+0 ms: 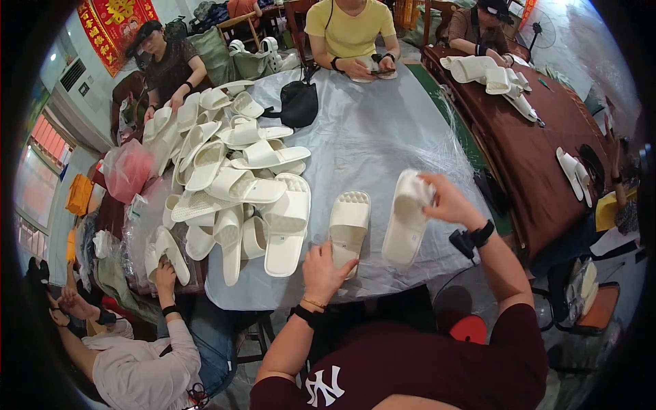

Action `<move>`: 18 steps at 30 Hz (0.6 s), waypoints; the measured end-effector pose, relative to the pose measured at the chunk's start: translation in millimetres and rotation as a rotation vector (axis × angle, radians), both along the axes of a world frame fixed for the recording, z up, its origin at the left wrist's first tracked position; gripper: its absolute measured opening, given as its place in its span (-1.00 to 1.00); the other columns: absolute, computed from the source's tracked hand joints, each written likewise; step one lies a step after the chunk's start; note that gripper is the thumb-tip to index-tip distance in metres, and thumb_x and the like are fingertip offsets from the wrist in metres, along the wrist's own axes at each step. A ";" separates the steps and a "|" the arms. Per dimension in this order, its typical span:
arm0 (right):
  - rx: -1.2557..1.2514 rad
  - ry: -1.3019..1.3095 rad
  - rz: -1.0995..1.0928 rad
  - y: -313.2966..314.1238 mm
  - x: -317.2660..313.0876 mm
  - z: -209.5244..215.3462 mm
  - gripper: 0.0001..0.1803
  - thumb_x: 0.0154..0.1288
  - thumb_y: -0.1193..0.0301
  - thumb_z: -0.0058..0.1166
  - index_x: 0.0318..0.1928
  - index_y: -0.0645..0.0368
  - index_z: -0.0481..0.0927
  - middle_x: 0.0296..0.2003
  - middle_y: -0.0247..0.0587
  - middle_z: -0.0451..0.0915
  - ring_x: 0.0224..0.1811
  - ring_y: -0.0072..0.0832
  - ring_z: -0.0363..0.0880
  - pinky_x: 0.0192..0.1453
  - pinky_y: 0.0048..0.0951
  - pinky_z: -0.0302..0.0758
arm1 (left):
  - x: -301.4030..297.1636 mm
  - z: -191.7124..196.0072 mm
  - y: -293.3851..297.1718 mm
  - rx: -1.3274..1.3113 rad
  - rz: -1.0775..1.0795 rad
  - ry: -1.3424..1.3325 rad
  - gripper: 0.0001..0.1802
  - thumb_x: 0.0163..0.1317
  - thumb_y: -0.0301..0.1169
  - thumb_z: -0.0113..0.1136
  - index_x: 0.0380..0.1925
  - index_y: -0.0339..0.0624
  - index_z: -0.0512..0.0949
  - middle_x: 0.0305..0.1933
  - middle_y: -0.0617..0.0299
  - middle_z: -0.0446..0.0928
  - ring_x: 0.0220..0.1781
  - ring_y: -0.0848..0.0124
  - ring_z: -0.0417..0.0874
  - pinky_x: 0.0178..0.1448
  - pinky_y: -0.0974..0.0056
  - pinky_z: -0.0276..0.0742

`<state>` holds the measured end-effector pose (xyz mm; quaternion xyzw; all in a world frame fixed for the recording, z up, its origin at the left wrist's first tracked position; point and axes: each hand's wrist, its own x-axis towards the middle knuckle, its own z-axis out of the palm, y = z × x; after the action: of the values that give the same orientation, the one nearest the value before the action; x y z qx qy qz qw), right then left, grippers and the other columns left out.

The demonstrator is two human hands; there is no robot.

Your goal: Assembling and inspecting white slippers in a workshop setting.

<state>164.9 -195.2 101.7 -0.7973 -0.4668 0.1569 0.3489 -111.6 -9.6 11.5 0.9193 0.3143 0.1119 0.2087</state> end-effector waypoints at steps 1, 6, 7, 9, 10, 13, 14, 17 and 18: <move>-0.064 -0.051 0.019 -1.0 -8.5 -17.3 -0.27 -0.09 0.35 0.25 0.19 0.14 0.36 -0.01 0.03 0.41 -0.12 -0.20 0.53 -0.16 -0.33 0.55 | -0.2 -0.4 -1.7 -0.017 -0.074 0.016 -0.17 -0.10 0.01 0.39 0.09 -0.27 0.35 -0.09 -0.06 0.44 -0.03 -0.03 0.46 0.03 0.04 0.41; -0.073 -0.045 0.028 23.4 -36.8 -67.0 -0.33 -0.04 0.30 0.24 0.16 0.12 0.40 0.02 0.06 0.40 -0.06 -0.06 0.51 -0.03 -0.24 0.51 | 25.0 -28.4 17.3 0.093 -0.121 -0.305 -0.32 -0.04 -0.18 0.33 0.06 -0.29 0.37 -0.05 -0.06 0.42 -0.01 -0.04 0.44 0.07 0.02 0.37; -0.034 -0.051 0.039 30.8 -39.7 -73.5 -0.35 -0.01 0.29 0.24 0.16 0.12 0.40 0.02 0.03 0.41 -0.05 -0.09 0.51 -0.02 -0.25 0.51 | 30.6 -31.8 21.9 0.136 -0.116 -0.355 -0.38 -0.03 -0.26 0.30 0.04 -0.30 0.38 -0.04 -0.06 0.43 0.02 -0.05 0.43 0.11 0.02 0.36; 0.013 -0.062 0.013 39.4 -42.7 -75.9 -0.36 0.02 0.27 0.25 0.16 0.11 0.40 0.02 -0.01 0.41 -0.04 -0.11 0.51 -0.01 -0.26 0.50 | 35.3 -31.7 23.1 0.010 -0.140 -0.373 -0.43 -0.02 -0.31 0.27 0.02 -0.30 0.39 -0.04 -0.07 0.43 0.03 -0.04 0.43 0.13 0.04 0.35; 0.028 -0.023 0.032 40.7 -44.9 -75.1 -0.39 0.04 0.26 0.25 0.13 0.12 0.42 0.03 -0.02 0.42 -0.05 -0.11 0.52 -0.01 -0.25 0.50 | 35.9 -28.5 20.6 -0.117 -0.130 -0.380 -0.47 -0.02 -0.36 0.24 -0.01 -0.31 0.41 -0.05 -0.08 0.44 0.05 -0.02 0.43 0.14 0.05 0.35; 0.102 -0.019 0.042 32.7 -39.8 -82.6 -0.48 0.08 0.24 0.23 0.06 0.14 0.48 0.01 -0.03 0.45 -0.09 -0.12 0.54 -0.02 -0.23 0.50 | 30.7 -21.2 15.5 -0.151 -0.173 -0.320 -0.57 -0.01 -0.39 0.23 -0.12 -0.31 0.42 -0.13 -0.03 0.44 -0.03 0.02 0.45 0.06 0.09 0.38; 0.151 -0.055 0.058 29.0 -37.2 -86.7 -0.53 0.10 0.24 0.21 0.02 0.15 0.52 -0.03 -0.03 0.48 -0.12 -0.11 0.55 -0.03 -0.21 0.50 | 28.5 -21.9 16.0 -0.181 -0.170 -0.280 -0.60 -0.01 -0.39 0.23 -0.16 -0.32 0.43 -0.17 -0.02 0.44 -0.06 0.02 0.46 0.03 0.10 0.39; 0.146 0.034 -0.086 19.4 -20.1 -84.7 -0.61 0.13 0.26 0.18 -0.06 0.17 0.57 -0.10 -0.04 0.53 -0.14 -0.10 0.56 -0.05 -0.19 0.49 | 22.9 -24.8 19.7 -0.204 -0.101 -0.306 -0.62 0.00 -0.41 0.23 -0.16 -0.32 0.42 -0.19 0.00 0.43 -0.08 0.02 0.46 0.01 0.10 0.39; 0.148 0.036 -0.090 15.2 -10.5 -84.7 -0.61 0.13 0.26 0.18 -0.06 0.17 0.57 -0.10 -0.04 0.53 -0.14 -0.10 0.56 -0.05 -0.19 0.49 | 22.6 -23.4 19.4 -0.210 -0.041 -0.337 -0.58 0.00 -0.41 0.23 -0.12 -0.32 0.42 -0.15 -0.02 0.44 -0.05 0.02 0.45 0.04 0.09 0.38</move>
<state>154.4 -180.0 16.9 -0.7867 -0.4345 0.1204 0.4217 -89.0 9.8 -11.9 0.8669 0.2661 0.2267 0.3553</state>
